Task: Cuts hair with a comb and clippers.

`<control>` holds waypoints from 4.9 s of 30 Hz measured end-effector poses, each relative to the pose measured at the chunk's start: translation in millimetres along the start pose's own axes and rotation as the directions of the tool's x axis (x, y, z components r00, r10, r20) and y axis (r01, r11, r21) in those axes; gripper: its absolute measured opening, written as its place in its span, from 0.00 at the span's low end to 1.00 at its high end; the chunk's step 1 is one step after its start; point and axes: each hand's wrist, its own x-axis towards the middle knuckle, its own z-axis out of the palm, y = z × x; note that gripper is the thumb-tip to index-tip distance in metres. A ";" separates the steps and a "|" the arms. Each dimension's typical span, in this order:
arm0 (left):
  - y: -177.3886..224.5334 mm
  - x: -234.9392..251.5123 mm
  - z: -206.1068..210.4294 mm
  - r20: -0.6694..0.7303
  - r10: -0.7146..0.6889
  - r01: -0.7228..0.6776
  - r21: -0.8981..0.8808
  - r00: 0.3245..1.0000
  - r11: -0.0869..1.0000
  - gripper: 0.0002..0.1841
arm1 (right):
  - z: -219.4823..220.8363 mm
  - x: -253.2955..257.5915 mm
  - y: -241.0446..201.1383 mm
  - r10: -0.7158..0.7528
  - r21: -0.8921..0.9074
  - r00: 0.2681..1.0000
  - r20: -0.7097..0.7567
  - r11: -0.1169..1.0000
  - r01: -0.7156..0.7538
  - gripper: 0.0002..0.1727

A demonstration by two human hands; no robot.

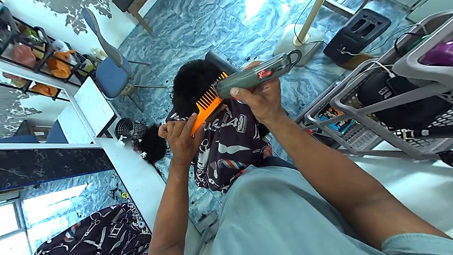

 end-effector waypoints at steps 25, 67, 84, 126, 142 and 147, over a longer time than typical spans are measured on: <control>66.5 0.6 3.3 0.089 -0.183 0.145 0.328 0.979 0.933 0.18 | -52.6 31.1 25.6 0.107 0.261 0.973 0.202 0.952 -0.159 0.28; 116.7 52.6 2.9 0.197 -0.336 0.191 0.523 0.921 0.831 0.19 | -81.1 58.1 68.6 0.393 0.427 0.903 0.175 0.796 -0.429 0.22; 126.9 43.4 10.0 0.495 -0.359 0.089 0.487 0.792 0.869 0.16 | -84.6 49.1 71.3 0.420 0.475 0.873 0.249 0.732 -0.488 0.24; 42.3 129.6 -25.5 0.470 -0.613 0.690 0.012 0.635 0.724 0.37 | -218.5 -75.1 -95.6 0.551 -0.471 0.757 -0.350 0.595 -0.651 0.44; -6.4 165.7 7.9 0.673 -0.424 0.548 0.032 0.606 0.836 0.36 | -183.1 -57.2 -115.0 0.579 0.184 0.679 -0.451 0.805 -0.564 0.14; -24.3 151.0 -1.6 0.590 -0.461 0.604 -0.057 0.662 0.795 0.32 | -178.5 -68.6 -111.6 0.531 0.570 0.847 0.001 0.696 -0.437 0.19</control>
